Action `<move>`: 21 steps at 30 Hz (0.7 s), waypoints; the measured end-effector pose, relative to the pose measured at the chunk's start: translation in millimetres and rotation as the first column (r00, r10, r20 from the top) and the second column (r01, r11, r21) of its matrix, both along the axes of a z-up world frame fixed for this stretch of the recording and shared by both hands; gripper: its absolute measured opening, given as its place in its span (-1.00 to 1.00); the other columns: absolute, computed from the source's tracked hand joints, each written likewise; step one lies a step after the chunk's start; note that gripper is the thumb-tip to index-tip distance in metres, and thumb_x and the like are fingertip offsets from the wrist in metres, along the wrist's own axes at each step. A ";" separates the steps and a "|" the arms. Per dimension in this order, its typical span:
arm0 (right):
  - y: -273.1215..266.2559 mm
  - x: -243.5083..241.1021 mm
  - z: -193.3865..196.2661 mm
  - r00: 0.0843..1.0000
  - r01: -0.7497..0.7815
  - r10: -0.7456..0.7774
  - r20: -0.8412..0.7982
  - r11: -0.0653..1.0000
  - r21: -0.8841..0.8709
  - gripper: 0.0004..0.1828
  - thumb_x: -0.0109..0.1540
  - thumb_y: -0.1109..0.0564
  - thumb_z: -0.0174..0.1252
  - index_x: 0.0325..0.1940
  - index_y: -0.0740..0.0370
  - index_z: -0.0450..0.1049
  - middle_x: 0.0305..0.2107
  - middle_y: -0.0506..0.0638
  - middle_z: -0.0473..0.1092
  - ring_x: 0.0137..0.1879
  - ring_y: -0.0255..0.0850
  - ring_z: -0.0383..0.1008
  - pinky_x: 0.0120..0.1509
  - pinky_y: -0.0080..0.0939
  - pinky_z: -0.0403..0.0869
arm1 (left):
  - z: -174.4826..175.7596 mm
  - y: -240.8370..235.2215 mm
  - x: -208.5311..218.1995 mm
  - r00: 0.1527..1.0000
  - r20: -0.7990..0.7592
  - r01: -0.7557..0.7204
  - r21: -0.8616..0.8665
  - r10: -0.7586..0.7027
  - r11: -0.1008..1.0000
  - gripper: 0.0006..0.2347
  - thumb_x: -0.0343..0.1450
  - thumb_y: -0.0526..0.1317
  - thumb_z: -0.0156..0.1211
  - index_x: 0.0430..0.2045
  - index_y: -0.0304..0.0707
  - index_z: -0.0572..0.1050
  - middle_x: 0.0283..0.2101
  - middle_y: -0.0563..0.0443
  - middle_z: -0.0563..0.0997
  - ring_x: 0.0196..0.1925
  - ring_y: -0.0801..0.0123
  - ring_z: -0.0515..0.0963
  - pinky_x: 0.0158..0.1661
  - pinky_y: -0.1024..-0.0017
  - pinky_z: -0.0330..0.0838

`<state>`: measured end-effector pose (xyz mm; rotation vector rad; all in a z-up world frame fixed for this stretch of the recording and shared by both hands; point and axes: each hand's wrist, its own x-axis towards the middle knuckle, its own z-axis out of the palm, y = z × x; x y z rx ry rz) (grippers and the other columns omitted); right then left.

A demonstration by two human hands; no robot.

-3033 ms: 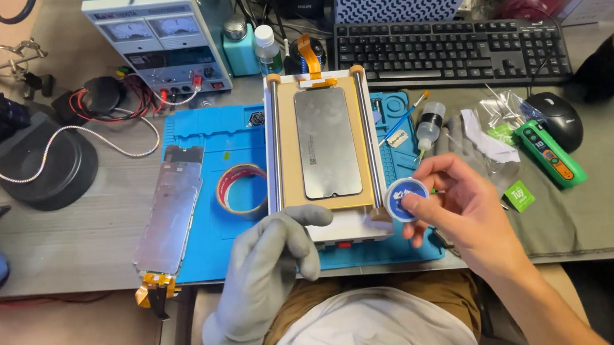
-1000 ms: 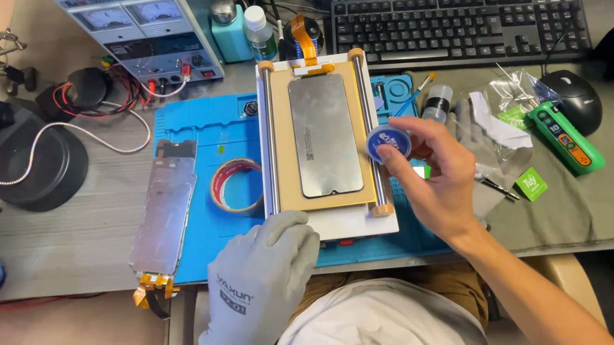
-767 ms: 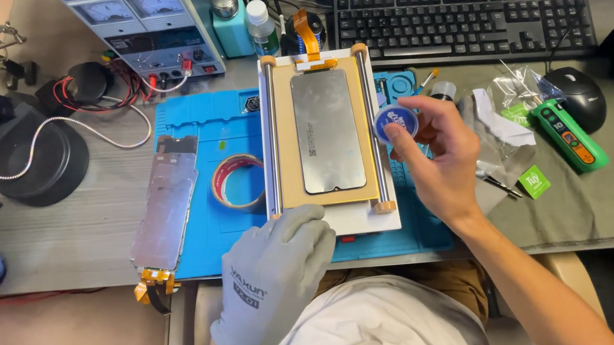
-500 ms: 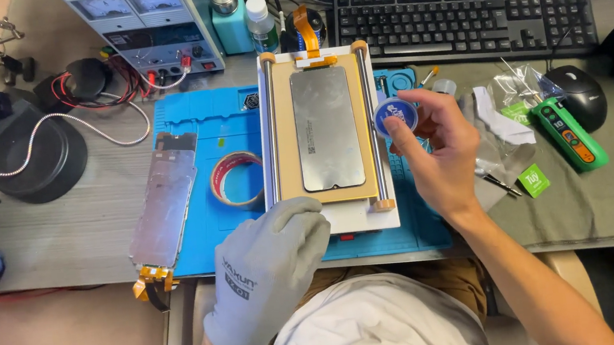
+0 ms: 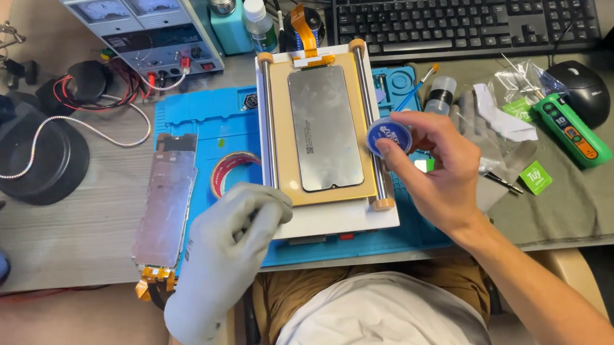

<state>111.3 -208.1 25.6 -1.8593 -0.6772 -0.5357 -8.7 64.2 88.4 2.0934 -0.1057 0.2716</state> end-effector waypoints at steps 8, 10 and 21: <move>1.4 -3.7 -2.6 0.992 -0.057 0.072 -0.101 0.989 0.137 -0.57 0.34 0.34 0.48 0.24 0.37 0.49 -0.29 0.25 0.58 -0.18 0.00 0.73 -0.01 -0.02 0.74 | -6.2 18.5 20.3 0.973 -0.229 -0.130 -0.394 0.040 0.910 -0.77 0.64 -0.30 0.10 -0.32 -0.31 0.71 -0.42 -0.02 0.61 -0.40 0.45 0.44 -0.28 0.41 0.52; 2.2 -5.3 -2.3 0.988 -0.062 0.083 -0.127 0.985 0.159 -0.57 0.35 0.33 0.48 0.24 0.37 0.47 -0.28 0.25 0.58 -0.17 -0.01 0.73 0.00 -0.02 0.74 | -12.6 23.7 22.7 0.966 -0.260 -0.136 -0.458 0.015 0.879 -0.76 0.67 -0.28 0.07 -0.27 -0.34 0.70 -0.47 0.02 0.54 -0.50 0.48 0.35 -0.41 0.49 0.42; 10.7 -15.5 10.7 0.960 -0.039 0.104 -0.261 0.970 0.242 -0.56 0.34 0.28 0.49 0.18 0.30 0.42 -0.31 0.17 0.58 -0.22 -0.15 0.71 -0.06 -0.14 0.76 | -28.4 34.5 37.4 0.975 -0.209 -0.067 -0.600 -0.076 0.797 -0.61 0.77 -0.17 -0.03 -0.41 -0.44 0.55 -0.68 0.04 0.15 -0.67 0.45 0.05 -0.60 0.47 0.14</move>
